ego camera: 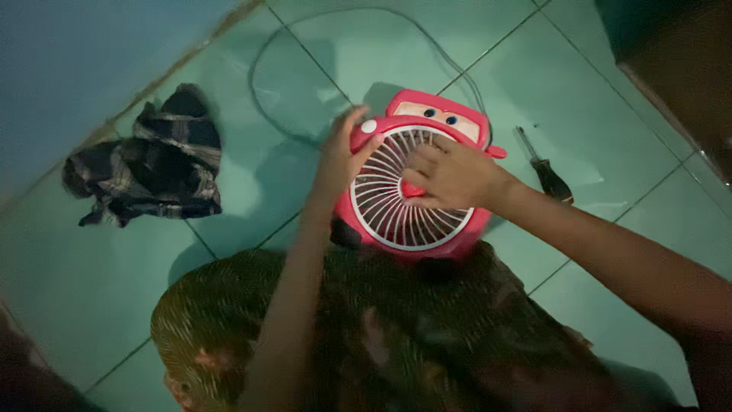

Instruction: The person disassembles a small pink car-shaped fan using a screwdriver, removes the front grille, and manipulates the internal components. They then reassemble the fan and test it by plugging in the power cord.

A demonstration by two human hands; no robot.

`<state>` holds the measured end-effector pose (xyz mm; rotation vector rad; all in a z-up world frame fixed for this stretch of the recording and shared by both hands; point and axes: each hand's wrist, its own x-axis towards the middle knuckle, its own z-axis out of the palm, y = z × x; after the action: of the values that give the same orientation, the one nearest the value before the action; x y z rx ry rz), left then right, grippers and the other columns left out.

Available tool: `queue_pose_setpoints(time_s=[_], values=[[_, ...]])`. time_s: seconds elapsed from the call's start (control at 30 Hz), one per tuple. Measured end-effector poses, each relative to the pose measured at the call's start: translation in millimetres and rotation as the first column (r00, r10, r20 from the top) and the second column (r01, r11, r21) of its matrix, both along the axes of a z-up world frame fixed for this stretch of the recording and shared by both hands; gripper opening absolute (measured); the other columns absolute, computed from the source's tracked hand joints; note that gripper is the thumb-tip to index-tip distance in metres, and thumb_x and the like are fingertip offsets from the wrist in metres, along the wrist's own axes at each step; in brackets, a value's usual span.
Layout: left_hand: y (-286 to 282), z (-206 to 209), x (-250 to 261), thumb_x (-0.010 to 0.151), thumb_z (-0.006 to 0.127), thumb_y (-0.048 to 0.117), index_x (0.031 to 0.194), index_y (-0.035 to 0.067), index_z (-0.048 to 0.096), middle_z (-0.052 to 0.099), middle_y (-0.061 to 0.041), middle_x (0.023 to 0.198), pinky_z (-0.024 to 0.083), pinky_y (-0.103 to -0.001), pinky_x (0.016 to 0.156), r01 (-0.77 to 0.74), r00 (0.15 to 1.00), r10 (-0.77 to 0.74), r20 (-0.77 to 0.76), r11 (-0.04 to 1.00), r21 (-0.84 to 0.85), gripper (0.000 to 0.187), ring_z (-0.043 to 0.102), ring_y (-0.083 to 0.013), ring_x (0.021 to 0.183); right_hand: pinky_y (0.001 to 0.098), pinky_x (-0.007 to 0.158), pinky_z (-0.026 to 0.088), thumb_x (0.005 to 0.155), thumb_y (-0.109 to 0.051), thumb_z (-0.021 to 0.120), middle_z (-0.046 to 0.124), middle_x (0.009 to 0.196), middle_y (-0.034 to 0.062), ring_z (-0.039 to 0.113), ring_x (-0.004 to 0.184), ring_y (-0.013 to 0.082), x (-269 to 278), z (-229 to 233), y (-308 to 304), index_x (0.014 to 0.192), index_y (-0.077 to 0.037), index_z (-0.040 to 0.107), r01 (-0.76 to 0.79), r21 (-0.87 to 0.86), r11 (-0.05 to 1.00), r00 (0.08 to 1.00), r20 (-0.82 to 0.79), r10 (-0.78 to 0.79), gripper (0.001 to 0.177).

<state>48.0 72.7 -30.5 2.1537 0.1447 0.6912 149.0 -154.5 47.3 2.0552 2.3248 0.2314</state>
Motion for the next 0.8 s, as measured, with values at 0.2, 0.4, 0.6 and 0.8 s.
queue_pose_setpoints(time_s=[0.2, 0.4, 0.6, 0.8], values=[[7.9, -26.3, 3.7, 0.099, 0.071, 0.039, 0.135, 0.009, 0.062, 0.070, -0.017, 0.130, 0.052, -0.039, 0.103, 0.018, 0.983, -0.057, -0.176, 0.976, -0.217, 0.047, 0.068, -0.0320, 0.122, 0.0461, 0.082, 0.053, 0.095, -0.058, 0.055, 0.065, 0.099, 0.0120, 0.064, 0.100, 0.0305, -12.7, -5.6, 13.2, 0.094, -0.008, 0.062, 0.119, -0.064, 0.991, 0.992, 0.039, -0.117, 0.051], [-8.0, -26.6, -19.3, 0.100, 0.069, 0.041, 0.134, 0.003, 0.059, 0.066, -0.018, 0.135, 0.047, -0.041, 0.106, -0.186, 0.966, 0.118, -0.228, 0.933, -0.308, 0.052, 0.064, -0.0331, 0.127, 0.0423, 0.073, 0.053, 0.099, -0.051, 0.057, 0.064, 0.099, 0.0130, 0.065, 0.097, 0.0315, -41.1, -12.3, 4.5, 0.101, -0.007, 0.065, 0.390, 0.057, 0.919, 0.921, -0.034, -0.388, 0.045], [-38.6, -26.2, -51.1, 0.103, 0.065, 0.041, 0.135, 0.002, 0.058, 0.063, -0.020, 0.134, 0.048, -0.044, 0.106, -0.405, 0.911, 0.355, -0.208, 0.864, -0.298, 0.052, 0.062, -0.0339, 0.126, 0.0403, 0.077, 0.056, 0.094, -0.051, 0.059, 0.067, 0.105, 0.0112, 0.066, 0.095, 0.0284, -54.6, -17.8, 5.2, 0.100, -0.008, 0.065, 0.476, 0.213, 0.854, 0.869, 0.034, -0.493, 0.044], [-60.7, -38.3, -84.6, 0.106, 0.061, 0.036, 0.135, -0.007, 0.046, 0.052, -0.024, 0.128, 0.044, -0.046, 0.105, -0.457, 0.889, 0.419, -0.183, 0.838, -0.300, 0.053, 0.055, -0.0369, 0.122, 0.0408, 0.067, 0.055, 0.097, -0.048, 0.063, 0.067, 0.095, 0.0092, 0.069, 0.089, 0.0261, -49.5, -18.6, 4.1, 0.099, -0.010, 0.065, 0.456, 0.112, 0.883, 0.889, -0.017, -0.458, 0.037]])
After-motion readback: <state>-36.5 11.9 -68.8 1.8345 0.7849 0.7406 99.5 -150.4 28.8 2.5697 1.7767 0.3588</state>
